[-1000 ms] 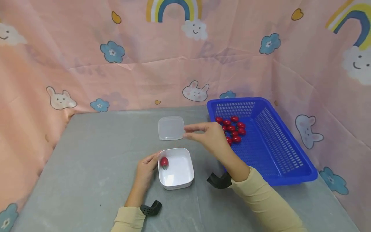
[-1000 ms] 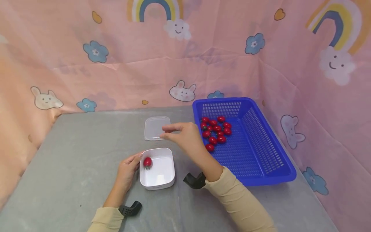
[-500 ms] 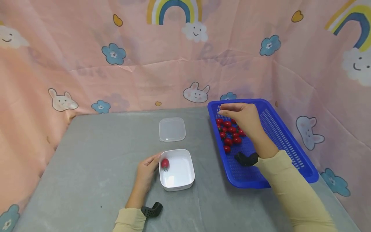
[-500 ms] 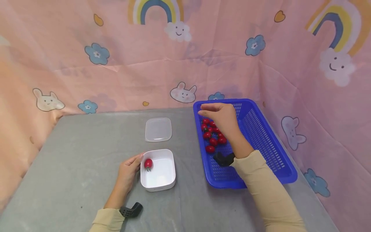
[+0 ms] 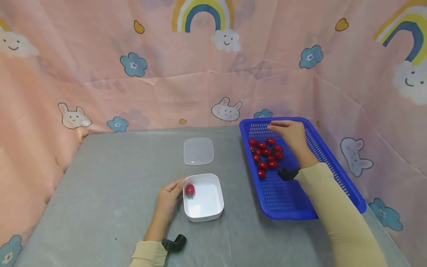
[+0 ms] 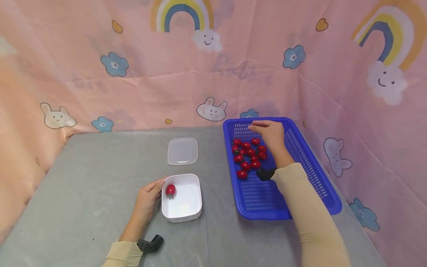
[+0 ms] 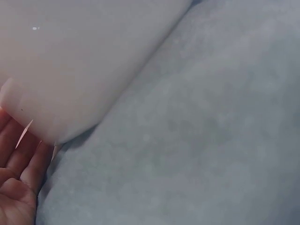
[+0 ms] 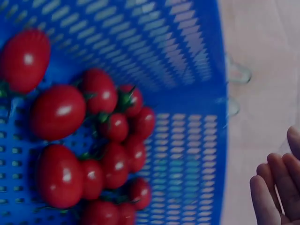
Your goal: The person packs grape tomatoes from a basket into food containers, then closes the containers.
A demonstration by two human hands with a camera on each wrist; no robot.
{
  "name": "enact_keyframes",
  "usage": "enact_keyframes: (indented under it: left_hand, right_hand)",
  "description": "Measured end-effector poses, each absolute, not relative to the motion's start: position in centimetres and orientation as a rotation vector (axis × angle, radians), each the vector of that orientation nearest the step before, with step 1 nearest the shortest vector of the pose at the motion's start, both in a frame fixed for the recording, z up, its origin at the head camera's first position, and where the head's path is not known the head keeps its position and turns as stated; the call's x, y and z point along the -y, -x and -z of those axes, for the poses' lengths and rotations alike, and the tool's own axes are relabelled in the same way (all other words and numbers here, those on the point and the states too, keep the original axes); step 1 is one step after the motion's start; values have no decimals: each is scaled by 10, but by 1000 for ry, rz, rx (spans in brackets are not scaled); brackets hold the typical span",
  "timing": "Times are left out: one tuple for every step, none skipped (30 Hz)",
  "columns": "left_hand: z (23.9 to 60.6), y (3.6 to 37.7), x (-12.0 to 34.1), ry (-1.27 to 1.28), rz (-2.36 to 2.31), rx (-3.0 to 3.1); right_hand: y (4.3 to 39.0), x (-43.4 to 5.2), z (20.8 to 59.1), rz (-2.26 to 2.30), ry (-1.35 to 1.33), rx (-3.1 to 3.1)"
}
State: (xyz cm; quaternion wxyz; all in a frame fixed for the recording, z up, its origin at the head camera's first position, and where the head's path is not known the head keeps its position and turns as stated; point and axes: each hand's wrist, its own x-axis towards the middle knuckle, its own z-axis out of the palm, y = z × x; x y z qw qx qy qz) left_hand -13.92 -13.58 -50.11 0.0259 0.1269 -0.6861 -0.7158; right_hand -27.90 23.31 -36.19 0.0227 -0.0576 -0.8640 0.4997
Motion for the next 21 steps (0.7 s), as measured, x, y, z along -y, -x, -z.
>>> enact_keyframes:
  left_hand:
    - [501,139,135,-393,2219,2114]
    - [501,139,135,-393,2224,2108]
    - [501,139,135,-397,2232,2098]
    - [501,139,135,-394,2229,2097]
    - [501,139,135,-397,2234,2088]
    - [501,139,135,-399,2226,2096]
    - [501,138,135,-400,2224,2095]
    - [501,138,134,-397,2222,2098]
    - [501,138,134,-396,2228,2092]
    - [501,138,134,-391,2229,2094]
    - [501,138,134,-394,2240,2086]
    - [502,138,134,-390,2244,2083]
    - [502,138,134,-386,2255,2070]
    - [502,138,134,-385,2257,2066]
    - [502,138,134,-390,2261,2058]
    - [502,139,134,-390,2258,2058]
    - [502,139,135,-392,2258,2055]
    - [502,139,135,-392,2257,2054]
    - [502,139,135,-394,2259,2051]
    - [501,139,135,-393,2260,2051]
    - [501,139,135,-390,2262,2049]
  right_hand:
    - [282,-235,365,-1567,196,2683]
    - [285,-237,369,-1590,215,2689]
    - [287,-239,372,-1613,227,2697]
    - [289,-241,376,-1634,240,2702]
    - [291,-243,379,-1651,256,2707]
    - [293,-245,382,-1655,278,2712]
    - [294,-247,386,-1654,297,2709]
    - [295,-250,389,-1650,310,2706]
    - [296,-253,392,-1646,322,2704]
    - [297,-256,396,-1638,334,2704]
    - [297,-259,398,-1628,342,2707]
    - [298,-261,401,-1629,341,2707]
    - [299,-264,403,-1640,334,2708]
    - [299,-266,405,-1659,325,2712]
    - [300,-269,407,-1673,325,2717]
    - [301,-271,409,-1686,326,2726]
    - [302,-273,411,-1704,333,2731]
    - [302,-275,413,-1724,345,2735]
    - [303,-277,415,-1738,356,2743]
    - [303,-279,417,-1743,367,2755]
    - [304,-282,419,-1750,379,2761]
